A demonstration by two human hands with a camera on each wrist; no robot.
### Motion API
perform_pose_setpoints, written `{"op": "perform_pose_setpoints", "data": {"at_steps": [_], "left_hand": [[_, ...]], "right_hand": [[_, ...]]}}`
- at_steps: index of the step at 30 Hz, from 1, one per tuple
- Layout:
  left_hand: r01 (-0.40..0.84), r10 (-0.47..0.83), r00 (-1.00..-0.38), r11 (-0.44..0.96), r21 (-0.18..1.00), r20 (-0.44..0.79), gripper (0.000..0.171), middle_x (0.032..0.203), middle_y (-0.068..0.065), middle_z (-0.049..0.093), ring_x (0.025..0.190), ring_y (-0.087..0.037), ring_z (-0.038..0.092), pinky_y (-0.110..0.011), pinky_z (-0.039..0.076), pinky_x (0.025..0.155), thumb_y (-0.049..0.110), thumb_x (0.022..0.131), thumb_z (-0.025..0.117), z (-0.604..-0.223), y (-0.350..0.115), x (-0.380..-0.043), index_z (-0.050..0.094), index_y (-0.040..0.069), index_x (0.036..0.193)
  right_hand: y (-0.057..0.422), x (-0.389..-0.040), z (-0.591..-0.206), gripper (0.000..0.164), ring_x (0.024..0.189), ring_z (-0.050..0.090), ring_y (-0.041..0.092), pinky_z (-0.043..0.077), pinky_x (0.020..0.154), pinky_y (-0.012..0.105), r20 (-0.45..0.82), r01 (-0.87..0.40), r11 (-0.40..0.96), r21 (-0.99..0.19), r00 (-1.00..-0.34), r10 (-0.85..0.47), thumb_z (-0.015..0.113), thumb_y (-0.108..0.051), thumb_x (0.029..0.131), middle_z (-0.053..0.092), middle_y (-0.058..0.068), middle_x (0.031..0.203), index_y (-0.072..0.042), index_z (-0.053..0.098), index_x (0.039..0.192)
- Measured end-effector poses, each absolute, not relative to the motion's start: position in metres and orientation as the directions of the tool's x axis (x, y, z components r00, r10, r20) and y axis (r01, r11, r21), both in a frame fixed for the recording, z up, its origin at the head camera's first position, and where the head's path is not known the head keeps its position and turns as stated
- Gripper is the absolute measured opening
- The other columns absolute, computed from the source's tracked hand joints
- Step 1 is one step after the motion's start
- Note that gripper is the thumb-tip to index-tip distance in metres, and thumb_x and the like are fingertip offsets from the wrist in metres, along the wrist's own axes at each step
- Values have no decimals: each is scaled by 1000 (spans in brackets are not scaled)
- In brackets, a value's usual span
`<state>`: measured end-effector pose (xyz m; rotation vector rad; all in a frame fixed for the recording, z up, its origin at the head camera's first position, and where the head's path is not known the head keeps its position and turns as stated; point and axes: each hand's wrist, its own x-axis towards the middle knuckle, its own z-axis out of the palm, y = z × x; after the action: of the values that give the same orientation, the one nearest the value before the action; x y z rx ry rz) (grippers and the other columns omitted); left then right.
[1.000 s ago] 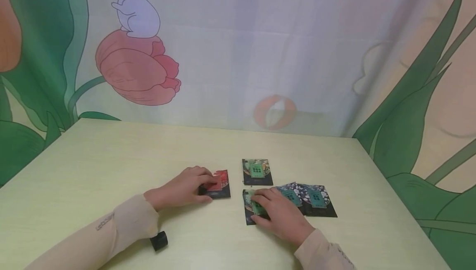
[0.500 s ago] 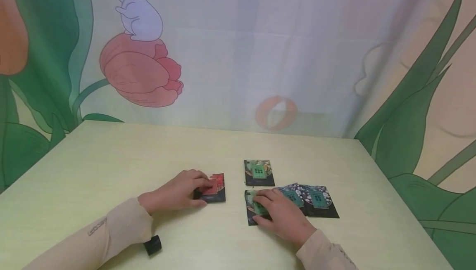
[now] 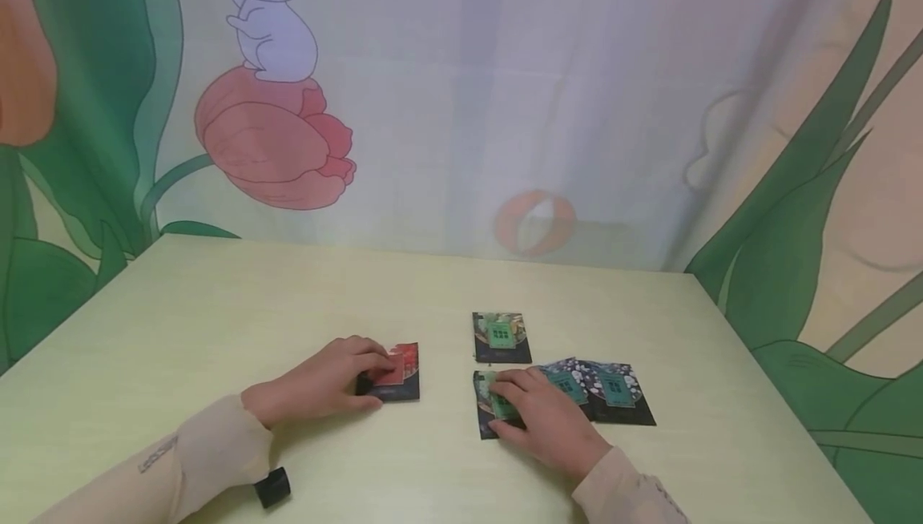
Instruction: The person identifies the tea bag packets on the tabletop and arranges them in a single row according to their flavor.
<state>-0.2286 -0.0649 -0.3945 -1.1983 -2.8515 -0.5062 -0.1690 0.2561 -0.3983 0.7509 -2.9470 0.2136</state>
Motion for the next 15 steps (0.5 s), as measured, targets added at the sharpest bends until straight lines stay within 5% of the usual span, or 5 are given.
{"op": "perform_pose_setpoints", "data": {"at_steps": [15], "left_hand": [[716,704,-693,649,256,155,45,122,-3,60,112,-21,55,-43,43,101,33,83,74,-398,-83,-223,65,13,122]], "right_hand": [[257,-169,-399,48,121,52,22,50,97,42,139,-489,865,-116,-870,-473,65,-42,89,58,2,132,-14,62,128]]}}
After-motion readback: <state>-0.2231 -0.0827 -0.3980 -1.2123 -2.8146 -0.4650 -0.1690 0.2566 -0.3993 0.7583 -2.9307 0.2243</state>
